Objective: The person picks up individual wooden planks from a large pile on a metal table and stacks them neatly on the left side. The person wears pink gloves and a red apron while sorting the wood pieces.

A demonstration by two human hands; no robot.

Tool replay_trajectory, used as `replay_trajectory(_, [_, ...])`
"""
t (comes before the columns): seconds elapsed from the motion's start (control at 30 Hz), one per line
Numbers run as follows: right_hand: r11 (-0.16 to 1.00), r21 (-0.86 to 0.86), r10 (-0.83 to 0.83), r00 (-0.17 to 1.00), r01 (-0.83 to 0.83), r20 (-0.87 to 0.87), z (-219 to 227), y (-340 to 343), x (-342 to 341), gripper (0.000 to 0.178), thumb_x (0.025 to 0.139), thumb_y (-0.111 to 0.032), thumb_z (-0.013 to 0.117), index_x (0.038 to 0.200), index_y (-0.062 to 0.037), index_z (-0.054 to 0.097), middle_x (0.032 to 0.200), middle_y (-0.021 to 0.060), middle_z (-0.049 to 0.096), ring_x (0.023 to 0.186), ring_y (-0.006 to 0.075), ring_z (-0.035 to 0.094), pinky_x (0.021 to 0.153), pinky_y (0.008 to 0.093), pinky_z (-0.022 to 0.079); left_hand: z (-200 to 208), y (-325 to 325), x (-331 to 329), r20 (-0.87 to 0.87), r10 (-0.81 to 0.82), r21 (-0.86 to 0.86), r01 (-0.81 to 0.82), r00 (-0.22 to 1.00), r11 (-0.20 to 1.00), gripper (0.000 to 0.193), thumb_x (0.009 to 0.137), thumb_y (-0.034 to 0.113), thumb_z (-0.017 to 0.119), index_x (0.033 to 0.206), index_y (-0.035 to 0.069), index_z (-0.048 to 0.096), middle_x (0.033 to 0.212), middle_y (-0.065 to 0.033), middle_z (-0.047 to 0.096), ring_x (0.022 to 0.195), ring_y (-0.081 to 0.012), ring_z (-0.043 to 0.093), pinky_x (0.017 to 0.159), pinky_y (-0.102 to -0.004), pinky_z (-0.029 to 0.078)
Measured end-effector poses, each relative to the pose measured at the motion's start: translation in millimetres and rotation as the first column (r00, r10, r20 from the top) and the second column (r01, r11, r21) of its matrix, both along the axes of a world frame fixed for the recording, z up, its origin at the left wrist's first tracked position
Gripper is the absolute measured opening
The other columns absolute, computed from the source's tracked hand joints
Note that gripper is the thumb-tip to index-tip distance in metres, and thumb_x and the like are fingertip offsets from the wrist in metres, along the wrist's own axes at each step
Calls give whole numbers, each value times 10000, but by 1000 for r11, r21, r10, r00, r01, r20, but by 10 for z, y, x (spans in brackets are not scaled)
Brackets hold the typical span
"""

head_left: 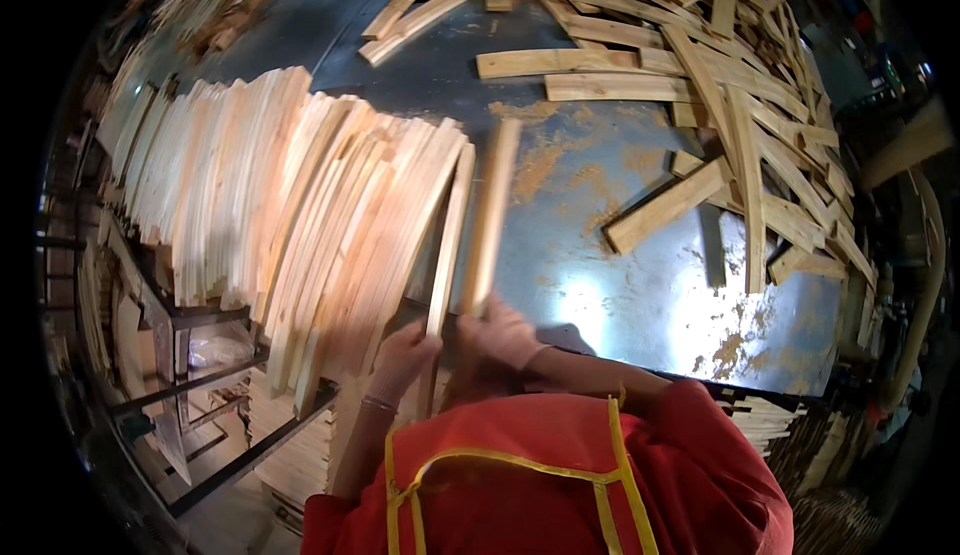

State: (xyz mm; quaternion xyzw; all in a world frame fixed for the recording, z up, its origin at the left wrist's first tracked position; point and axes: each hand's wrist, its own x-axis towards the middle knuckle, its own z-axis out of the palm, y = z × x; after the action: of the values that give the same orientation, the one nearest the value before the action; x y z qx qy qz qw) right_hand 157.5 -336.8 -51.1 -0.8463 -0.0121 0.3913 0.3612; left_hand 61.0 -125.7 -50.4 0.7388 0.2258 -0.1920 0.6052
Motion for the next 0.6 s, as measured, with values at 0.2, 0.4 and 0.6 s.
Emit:
replay_trajectory(0.2, [688, 116, 711, 697, -716, 85, 157, 88, 659, 639, 953, -412, 657, 1479, -69, 542, 1364, 235, 680, 1247, 437, 660, 1081, 464, 527, 214, -614, 1053, -231, -308, 939, 294, 923, 177, 876, 921, 455, 756, 1639, 125, 379, 1563, -175, 500, 1436, -350, 506, 1117, -473, 459])
replay_trajectory(0.4, [785, -483, 588, 711, -388, 385, 762, -1955, 2011, 639, 897, -427, 731, 1396, -49, 603, 1297, 174, 690, 1246, 367, 650, 1058, 486, 520, 156, -454, 1012, -136, -395, 988, 96, 909, -121, 821, 875, 377, 752, 1600, 139, 450, 1581, -123, 467, 1516, -353, 375, 1226, -537, 319])
replay_trajectory(0.6, [666, -557, 87, 690, 496, 718, 262, -4026, 2623, 1105, 727, -525, 895, 1626, -122, 394, 1605, 212, 465, 1494, 418, 423, 1203, 525, 390, 215, -1321, 1410, -54, -498, 973, 157, 866, 168, 850, 869, 376, 765, 1612, 132, 432, 1629, -109, 404, 1535, -357, 334, 1242, -540, 290])
